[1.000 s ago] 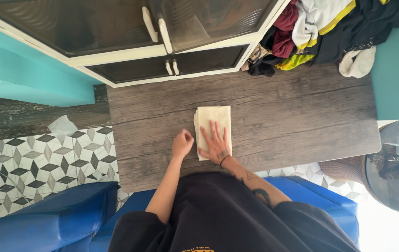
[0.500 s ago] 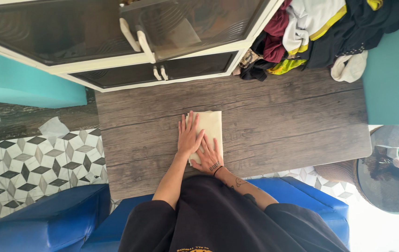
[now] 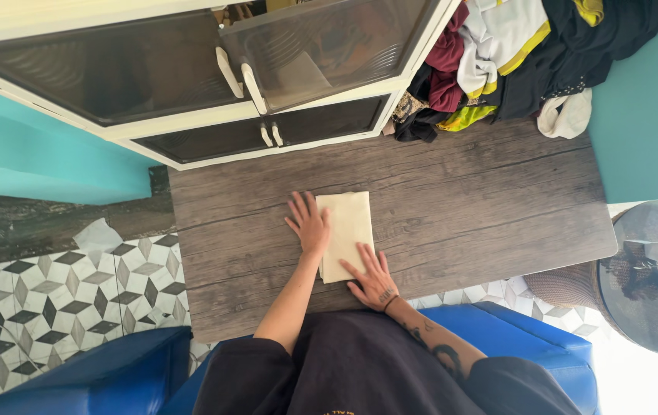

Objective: The person picks up a light-colored garment from a pile, spreads it on a wooden surface, and folds it multiple times into a rectangular shape before placing it inside a white cabinet.

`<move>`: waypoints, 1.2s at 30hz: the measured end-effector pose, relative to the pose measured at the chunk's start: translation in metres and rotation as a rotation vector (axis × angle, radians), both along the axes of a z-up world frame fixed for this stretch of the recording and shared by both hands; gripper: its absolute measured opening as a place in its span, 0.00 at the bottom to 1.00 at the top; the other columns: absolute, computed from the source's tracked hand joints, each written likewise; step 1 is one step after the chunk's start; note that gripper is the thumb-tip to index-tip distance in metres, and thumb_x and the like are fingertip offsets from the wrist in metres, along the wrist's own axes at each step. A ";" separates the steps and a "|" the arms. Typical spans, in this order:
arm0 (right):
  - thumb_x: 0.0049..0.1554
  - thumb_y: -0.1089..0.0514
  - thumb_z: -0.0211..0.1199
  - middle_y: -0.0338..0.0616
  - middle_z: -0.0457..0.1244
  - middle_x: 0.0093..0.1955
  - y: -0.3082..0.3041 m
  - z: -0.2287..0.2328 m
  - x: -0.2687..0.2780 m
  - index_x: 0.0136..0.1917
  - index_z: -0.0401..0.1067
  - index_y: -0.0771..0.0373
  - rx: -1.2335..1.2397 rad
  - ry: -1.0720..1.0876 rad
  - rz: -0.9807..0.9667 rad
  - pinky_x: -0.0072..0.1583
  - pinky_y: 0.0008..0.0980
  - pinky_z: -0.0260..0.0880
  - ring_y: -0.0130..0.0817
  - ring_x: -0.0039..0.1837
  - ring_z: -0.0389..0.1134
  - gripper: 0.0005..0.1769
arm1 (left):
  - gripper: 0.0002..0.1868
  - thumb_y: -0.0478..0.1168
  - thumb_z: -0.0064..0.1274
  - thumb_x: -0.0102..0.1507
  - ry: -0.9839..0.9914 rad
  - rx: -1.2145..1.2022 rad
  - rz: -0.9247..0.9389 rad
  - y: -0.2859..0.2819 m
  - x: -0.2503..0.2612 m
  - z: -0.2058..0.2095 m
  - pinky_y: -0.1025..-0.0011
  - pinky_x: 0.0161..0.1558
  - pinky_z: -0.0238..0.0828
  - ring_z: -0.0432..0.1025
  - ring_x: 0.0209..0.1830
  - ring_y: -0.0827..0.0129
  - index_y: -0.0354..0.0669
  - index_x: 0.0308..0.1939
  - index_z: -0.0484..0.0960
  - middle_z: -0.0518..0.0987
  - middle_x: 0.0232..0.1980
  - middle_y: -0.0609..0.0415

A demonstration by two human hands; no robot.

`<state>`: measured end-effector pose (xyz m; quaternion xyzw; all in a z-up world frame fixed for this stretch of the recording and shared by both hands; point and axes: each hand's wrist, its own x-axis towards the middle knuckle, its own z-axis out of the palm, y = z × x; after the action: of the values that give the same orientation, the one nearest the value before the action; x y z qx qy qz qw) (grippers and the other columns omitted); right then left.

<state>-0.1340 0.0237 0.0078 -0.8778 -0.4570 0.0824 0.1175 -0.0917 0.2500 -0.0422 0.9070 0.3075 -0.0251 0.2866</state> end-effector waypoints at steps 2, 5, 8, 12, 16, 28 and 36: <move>0.55 0.40 0.62 0.60 0.35 0.83 -0.010 -0.003 0.000 0.79 0.54 0.48 0.067 0.072 -0.072 0.76 0.62 0.37 0.60 0.83 0.34 0.43 | 0.39 0.58 0.33 0.74 -0.251 -0.065 0.085 0.012 0.007 0.025 0.38 0.76 0.25 0.28 0.85 0.43 0.45 0.83 0.42 0.31 0.85 0.40; 0.53 0.41 0.65 0.62 0.34 0.84 -0.025 -0.016 0.000 0.79 0.49 0.60 0.235 0.182 -0.209 0.77 0.59 0.39 0.63 0.83 0.33 0.49 | 0.38 0.56 0.37 0.76 -0.792 -0.208 0.182 0.036 0.022 0.090 0.42 0.80 0.31 0.31 0.86 0.42 0.42 0.83 0.44 0.35 0.86 0.38; 0.54 0.43 0.64 0.65 0.39 0.82 -0.024 -0.029 -0.001 0.80 0.47 0.66 0.380 0.184 -0.341 0.76 0.57 0.45 0.63 0.80 0.41 0.51 | 0.34 0.50 0.43 0.77 -1.026 -0.226 0.217 0.062 0.042 0.169 0.46 0.82 0.43 0.40 0.87 0.48 0.45 0.82 0.49 0.44 0.86 0.43; 0.56 0.41 0.64 0.58 0.54 0.67 -0.014 -0.037 0.005 0.76 0.61 0.62 0.339 0.199 -0.637 0.71 0.50 0.57 0.54 0.69 0.55 0.41 | 0.36 0.39 0.52 0.73 -1.118 -0.184 0.156 0.081 0.048 0.243 0.52 0.77 0.56 0.47 0.85 0.53 0.47 0.81 0.51 0.49 0.84 0.48; 0.54 0.38 0.65 0.53 0.55 0.63 -0.004 -0.036 0.014 0.70 0.68 0.57 0.231 0.303 -0.746 0.68 0.49 0.58 0.49 0.65 0.56 0.36 | 0.35 0.32 0.53 0.68 -1.110 -0.277 0.122 0.068 0.035 0.259 0.49 0.78 0.54 0.43 0.85 0.52 0.47 0.78 0.59 0.47 0.85 0.47; 0.48 0.38 0.71 0.55 0.62 0.59 0.011 -0.041 0.043 0.65 0.69 0.65 0.220 0.547 -0.818 0.59 0.42 0.68 0.47 0.59 0.64 0.40 | 0.11 0.29 0.57 0.66 -1.197 -0.493 -0.178 -0.137 0.029 0.239 0.70 0.46 0.68 0.68 0.44 0.69 0.40 0.47 0.71 0.71 0.48 0.51; 0.47 0.39 0.72 0.59 0.71 0.56 0.019 -0.030 0.042 0.66 0.68 0.72 0.202 0.837 -0.913 0.52 0.35 0.76 0.43 0.53 0.76 0.44 | 0.11 0.30 0.51 0.68 -1.150 -0.426 -0.316 -0.163 0.038 0.263 0.64 0.57 0.69 0.70 0.55 0.60 0.41 0.54 0.74 0.74 0.54 0.52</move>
<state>-0.0917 0.0425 -0.0224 -0.8625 0.0431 0.3169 0.3922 -0.0533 0.0873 0.2205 0.7330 -0.0452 0.3637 0.5730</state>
